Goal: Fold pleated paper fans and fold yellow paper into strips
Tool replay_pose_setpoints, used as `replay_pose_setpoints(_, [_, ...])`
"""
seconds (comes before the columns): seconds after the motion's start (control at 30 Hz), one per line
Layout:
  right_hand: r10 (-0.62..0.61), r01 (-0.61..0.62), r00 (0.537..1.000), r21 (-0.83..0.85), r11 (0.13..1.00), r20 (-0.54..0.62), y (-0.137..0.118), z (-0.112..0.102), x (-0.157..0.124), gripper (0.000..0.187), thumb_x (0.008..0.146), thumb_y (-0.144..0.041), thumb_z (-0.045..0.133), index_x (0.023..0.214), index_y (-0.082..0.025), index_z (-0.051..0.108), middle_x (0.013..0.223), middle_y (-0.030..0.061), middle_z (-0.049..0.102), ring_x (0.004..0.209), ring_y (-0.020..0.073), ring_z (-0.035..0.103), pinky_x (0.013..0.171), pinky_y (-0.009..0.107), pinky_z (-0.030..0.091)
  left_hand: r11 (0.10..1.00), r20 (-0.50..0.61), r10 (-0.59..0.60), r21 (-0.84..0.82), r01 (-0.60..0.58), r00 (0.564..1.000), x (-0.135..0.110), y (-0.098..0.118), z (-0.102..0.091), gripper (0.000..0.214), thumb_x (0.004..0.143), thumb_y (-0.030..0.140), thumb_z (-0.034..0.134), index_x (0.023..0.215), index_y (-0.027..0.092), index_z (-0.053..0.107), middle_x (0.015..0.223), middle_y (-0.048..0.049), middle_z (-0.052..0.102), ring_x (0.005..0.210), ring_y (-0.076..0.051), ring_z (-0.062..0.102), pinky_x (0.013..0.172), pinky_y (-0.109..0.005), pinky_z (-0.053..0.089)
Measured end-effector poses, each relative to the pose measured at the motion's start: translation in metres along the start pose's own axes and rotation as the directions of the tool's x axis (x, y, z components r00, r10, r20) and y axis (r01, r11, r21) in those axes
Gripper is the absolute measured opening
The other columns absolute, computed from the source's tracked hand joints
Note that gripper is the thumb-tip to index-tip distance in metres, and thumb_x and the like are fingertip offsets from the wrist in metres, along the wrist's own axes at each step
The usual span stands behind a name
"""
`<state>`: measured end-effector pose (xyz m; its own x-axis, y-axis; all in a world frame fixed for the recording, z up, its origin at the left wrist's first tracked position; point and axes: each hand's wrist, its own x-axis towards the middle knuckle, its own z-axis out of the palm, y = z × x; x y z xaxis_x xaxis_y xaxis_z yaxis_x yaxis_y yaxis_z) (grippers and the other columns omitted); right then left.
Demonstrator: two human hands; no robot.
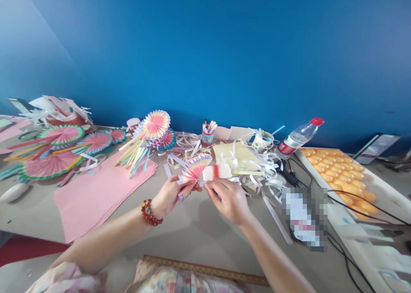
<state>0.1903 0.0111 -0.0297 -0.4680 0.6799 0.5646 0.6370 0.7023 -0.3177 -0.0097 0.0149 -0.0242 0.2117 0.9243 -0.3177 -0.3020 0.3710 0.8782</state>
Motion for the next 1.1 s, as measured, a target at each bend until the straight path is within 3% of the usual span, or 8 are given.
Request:
replay_pose_setpoints(0.17, [0.052,-0.048,0.996,-0.050,0.998,0.074,-0.010,-0.007,0.008,0.019,0.095,-0.019,0.050,0.081,-0.020,0.062,0.073,0.0013,0.066,0.063,0.0131,0.058,0.059,0.025,0.034,0.917,0.038,0.073,0.390,-0.082,0.997,0.011,0.005,-0.004,0.030,0.079,0.041,0.059,0.078,0.013,0.069,0.080,-0.0087,0.073,0.067,-0.016,0.062,0.049,-0.021,0.038])
replay_pose_setpoints(0.27, [0.039,-0.032,0.991,-0.056,0.998,0.127,-0.015,-0.013,0.011,0.016,0.093,-0.019,0.052,0.079,-0.021,0.060,0.074,0.0002,0.066,0.061,0.0122,0.056,0.058,0.025,0.033,0.778,0.035,0.114,0.618,-0.112,0.993,0.022,0.011,-0.009,0.032,0.081,0.041,0.050,0.077,0.015,0.067,0.074,-0.0057,0.070,0.054,-0.012,0.052,0.044,-0.021,0.033])
replay_pose_setpoints(0.4, [0.010,0.005,0.984,-0.083,0.997,0.177,-0.016,-0.018,0.016,0.014,0.091,-0.018,0.053,0.080,-0.020,0.060,0.074,-0.0002,0.064,0.064,0.0130,0.055,0.058,0.026,0.032,0.632,0.032,0.157,0.765,-0.125,0.987,0.038,0.017,-0.019,0.025,0.081,0.032,0.048,0.071,0.016,0.065,0.055,0.0002,0.057,0.045,-0.011,0.044,0.045,-0.022,0.031])
replay_pose_setpoints(0.5, [-0.046,0.071,0.980,-0.126,0.989,0.193,-0.015,-0.018,0.020,0.013,0.091,-0.016,0.053,0.080,-0.020,0.061,0.075,0.0006,0.062,0.070,0.0148,0.056,0.060,0.027,0.032,0.464,0.076,0.219,0.869,-0.172,0.973,0.047,0.021,-0.026,0.021,0.079,0.024,0.050,0.062,0.017,0.061,0.051,0.0012,0.052,0.050,-0.013,0.046,0.050,-0.024,0.030])
replay_pose_setpoints(0.67, [-0.158,0.214,0.962,-0.256,0.943,0.222,-0.019,-0.013,0.024,0.020,0.091,-0.014,0.053,0.072,-0.020,0.057,0.072,0.0011,0.058,0.070,0.0162,0.051,0.061,0.030,0.030,0.197,0.166,0.260,0.955,-0.221,0.951,0.050,0.028,-0.026,0.019,0.080,0.019,0.051,0.064,0.018,0.060,0.060,-0.0019,0.059,0.062,-0.017,0.055,0.059,-0.026,0.032])
replay_pose_setpoints(0.8, [-0.220,0.261,0.963,-0.328,0.908,0.157,-0.024,-0.008,0.024,0.027,0.092,-0.010,0.048,0.068,-0.020,0.054,0.068,0.0015,0.056,0.064,0.0160,0.046,0.058,0.032,0.026,0.045,0.203,0.272,0.974,-0.223,0.941,0.047,0.030,-0.020,0.017,0.084,0.019,0.051,0.071,0.019,0.062,0.068,-0.0040,0.064,0.068,-0.019,0.059,0.062,-0.026,0.034])
replay_pose_setpoints(1.1, [-0.278,0.307,0.951,-0.342,0.888,0.133,-0.031,-0.003,0.022,0.030,0.095,-0.010,0.045,0.069,-0.020,0.055,0.064,0.0015,0.056,0.060,0.0153,0.045,0.055,0.034,0.024,-0.121,0.252,0.273,0.966,-0.227,0.928,0.048,0.032,-0.011,0.016,0.084,0.017,0.051,0.077,0.017,0.065,0.077,-0.0095,0.068,0.074,-0.024,0.062,0.066,-0.030,0.039])
